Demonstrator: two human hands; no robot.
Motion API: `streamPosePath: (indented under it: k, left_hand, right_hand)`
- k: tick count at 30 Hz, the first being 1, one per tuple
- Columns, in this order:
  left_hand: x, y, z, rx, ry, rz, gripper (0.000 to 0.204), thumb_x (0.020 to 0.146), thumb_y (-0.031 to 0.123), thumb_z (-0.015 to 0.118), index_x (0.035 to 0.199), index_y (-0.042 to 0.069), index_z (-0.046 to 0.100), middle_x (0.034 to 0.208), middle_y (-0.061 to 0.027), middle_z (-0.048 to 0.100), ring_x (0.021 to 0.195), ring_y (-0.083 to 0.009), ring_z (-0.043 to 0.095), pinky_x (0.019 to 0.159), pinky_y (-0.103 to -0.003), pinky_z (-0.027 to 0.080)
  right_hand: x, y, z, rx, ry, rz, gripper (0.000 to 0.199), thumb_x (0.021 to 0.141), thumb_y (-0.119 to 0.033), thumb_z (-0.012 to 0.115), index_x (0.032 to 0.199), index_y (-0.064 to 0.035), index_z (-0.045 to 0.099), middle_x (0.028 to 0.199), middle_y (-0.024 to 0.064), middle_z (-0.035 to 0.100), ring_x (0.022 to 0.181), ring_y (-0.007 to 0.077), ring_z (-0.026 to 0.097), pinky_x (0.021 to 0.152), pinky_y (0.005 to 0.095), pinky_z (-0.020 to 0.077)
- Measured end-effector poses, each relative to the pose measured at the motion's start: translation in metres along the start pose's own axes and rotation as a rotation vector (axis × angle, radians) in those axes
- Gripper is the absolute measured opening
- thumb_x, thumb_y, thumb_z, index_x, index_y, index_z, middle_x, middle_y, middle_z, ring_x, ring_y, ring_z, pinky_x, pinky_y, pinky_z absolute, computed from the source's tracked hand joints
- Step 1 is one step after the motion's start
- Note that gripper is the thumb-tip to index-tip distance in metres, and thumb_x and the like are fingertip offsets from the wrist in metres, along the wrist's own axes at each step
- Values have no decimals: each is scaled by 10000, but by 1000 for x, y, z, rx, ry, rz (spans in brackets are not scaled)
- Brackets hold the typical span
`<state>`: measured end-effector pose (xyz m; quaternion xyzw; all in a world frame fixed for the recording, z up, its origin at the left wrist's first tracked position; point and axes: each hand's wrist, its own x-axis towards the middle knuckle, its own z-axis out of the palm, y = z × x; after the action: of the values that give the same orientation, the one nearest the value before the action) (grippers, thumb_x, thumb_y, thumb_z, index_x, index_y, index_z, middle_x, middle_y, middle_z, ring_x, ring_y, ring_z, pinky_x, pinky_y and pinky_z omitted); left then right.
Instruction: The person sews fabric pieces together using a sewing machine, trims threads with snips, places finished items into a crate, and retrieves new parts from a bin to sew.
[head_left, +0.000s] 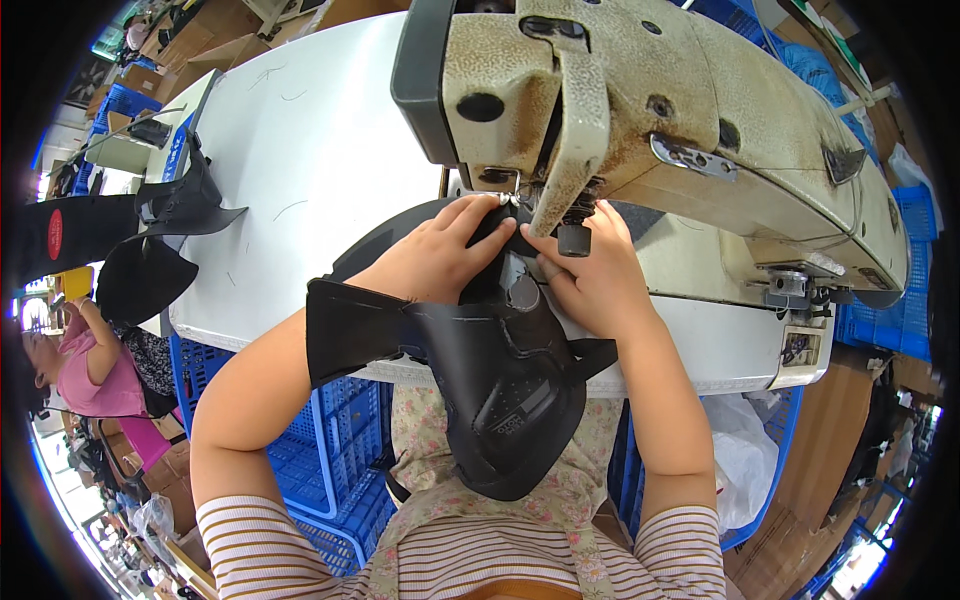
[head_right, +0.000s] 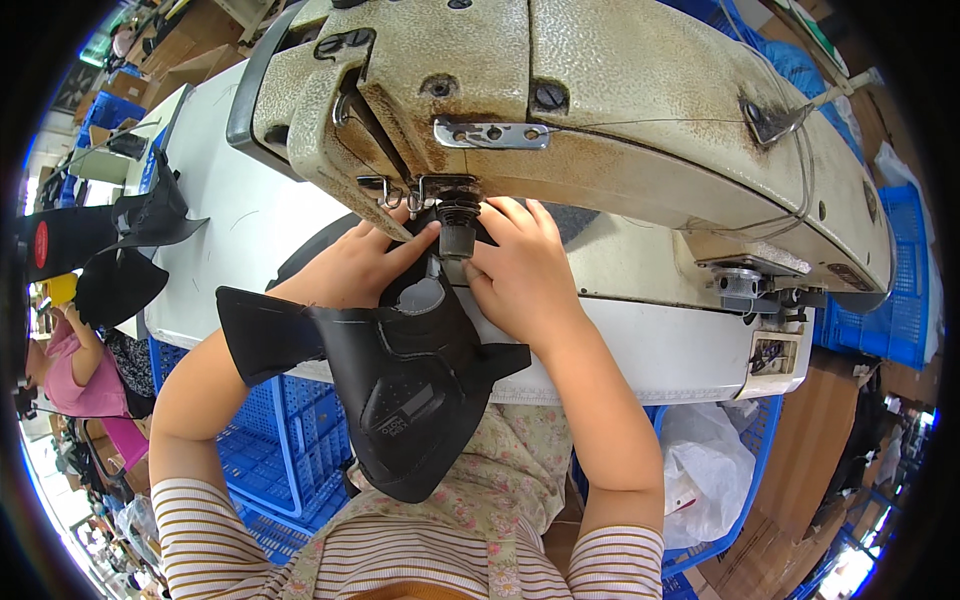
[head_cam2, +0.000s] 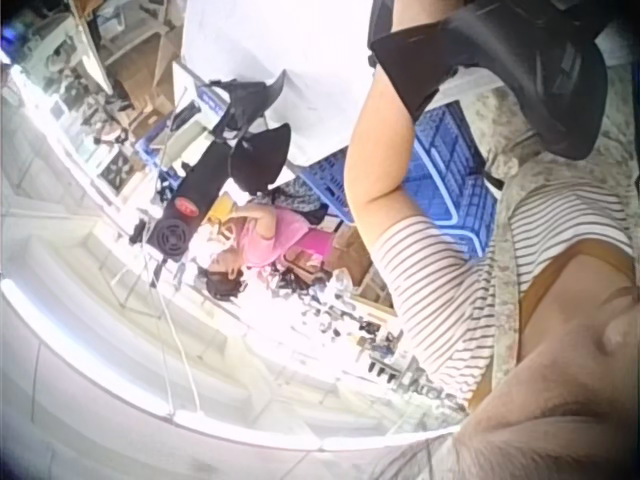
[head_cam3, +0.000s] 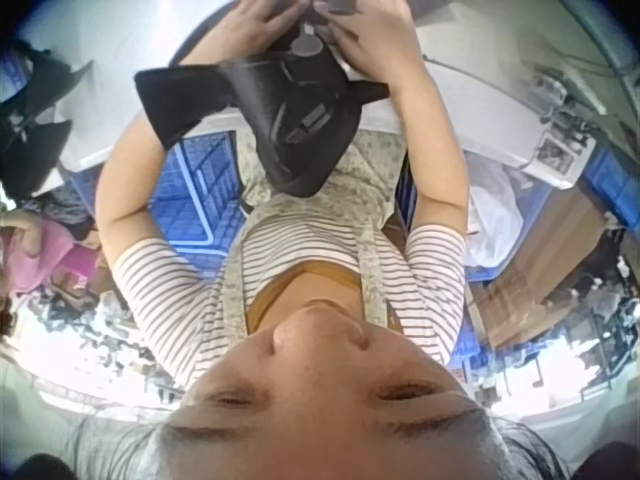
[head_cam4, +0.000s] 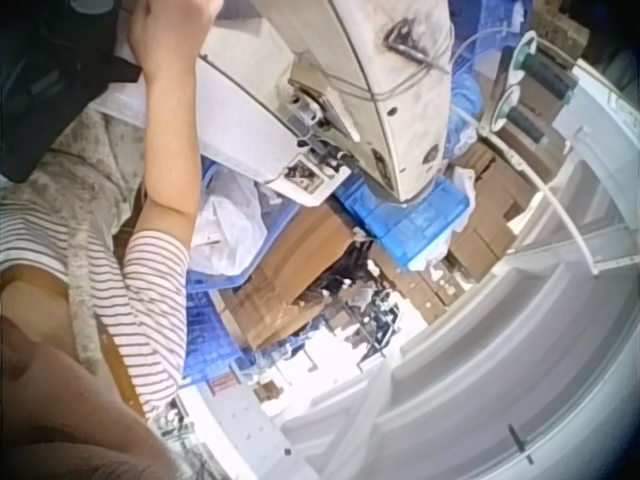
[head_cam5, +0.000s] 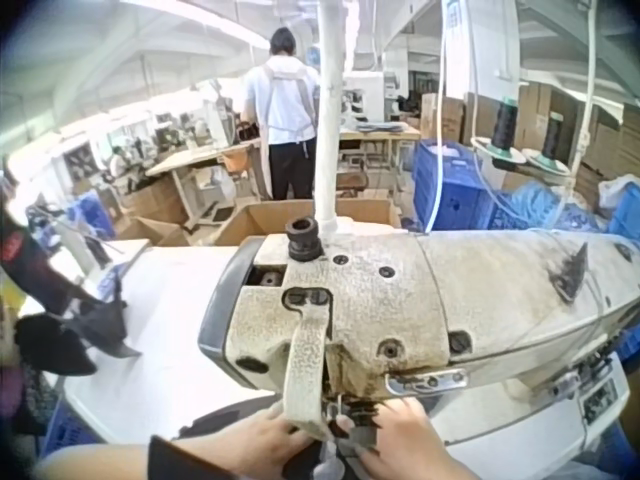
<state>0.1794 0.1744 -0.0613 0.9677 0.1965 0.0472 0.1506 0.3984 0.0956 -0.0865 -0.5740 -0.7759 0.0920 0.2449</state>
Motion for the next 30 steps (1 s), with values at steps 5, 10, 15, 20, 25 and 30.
streamPosePath:
  k: [5,10,15,20,25,30]
  left_hand:
    - [4,2,1,32,2,5,729,694,186,691,1347,-22,441,1361,-239,363,1289,-379,388,986,-435,445]
    - [-1,0,1,40,15,0,718,702,175,677,1352,-17,440,1371,-247,356,1289,-393,389,1008,-426,431]
    - [1,0,1,39,-5,-2,697,711,158,666,1347,-21,445,1372,-248,357,1292,-399,386,1008,-416,433]
    - [2,0,1,54,1,4,674,725,150,652,1343,-24,448,1371,-243,361,1289,-397,390,1009,-413,436]
    - [1,1,1,75,9,-9,651,746,152,632,1350,-6,447,1368,-235,362,1291,-375,396,1003,-406,445]
    - [1,0,3,66,11,-1,648,749,154,631,1351,1,449,1366,-231,363,1293,-368,395,998,-402,450]
  right_hand:
    - [-2,3,0,-6,44,-10,117,753,-139,643,796,-46,701,1196,142,580,1223,319,480,1049,547,339]
    - [1,-1,1,-20,39,-25,119,759,-141,640,818,-58,703,1214,141,576,1226,320,479,1050,550,337]
    - [-2,1,1,-81,25,-21,326,796,-195,630,1114,-220,694,1059,119,630,1067,338,542,1089,518,318]
    - [0,1,3,-18,56,-15,126,768,-144,634,842,-73,706,1225,114,576,1229,311,479,1042,557,344]
    - [0,2,6,-19,88,-33,123,773,-142,624,837,-77,706,1224,114,576,1224,312,483,1044,558,341]
    - [-1,4,5,-71,37,-38,345,800,-220,636,1141,-253,679,1054,139,621,1059,346,543,1091,509,323]
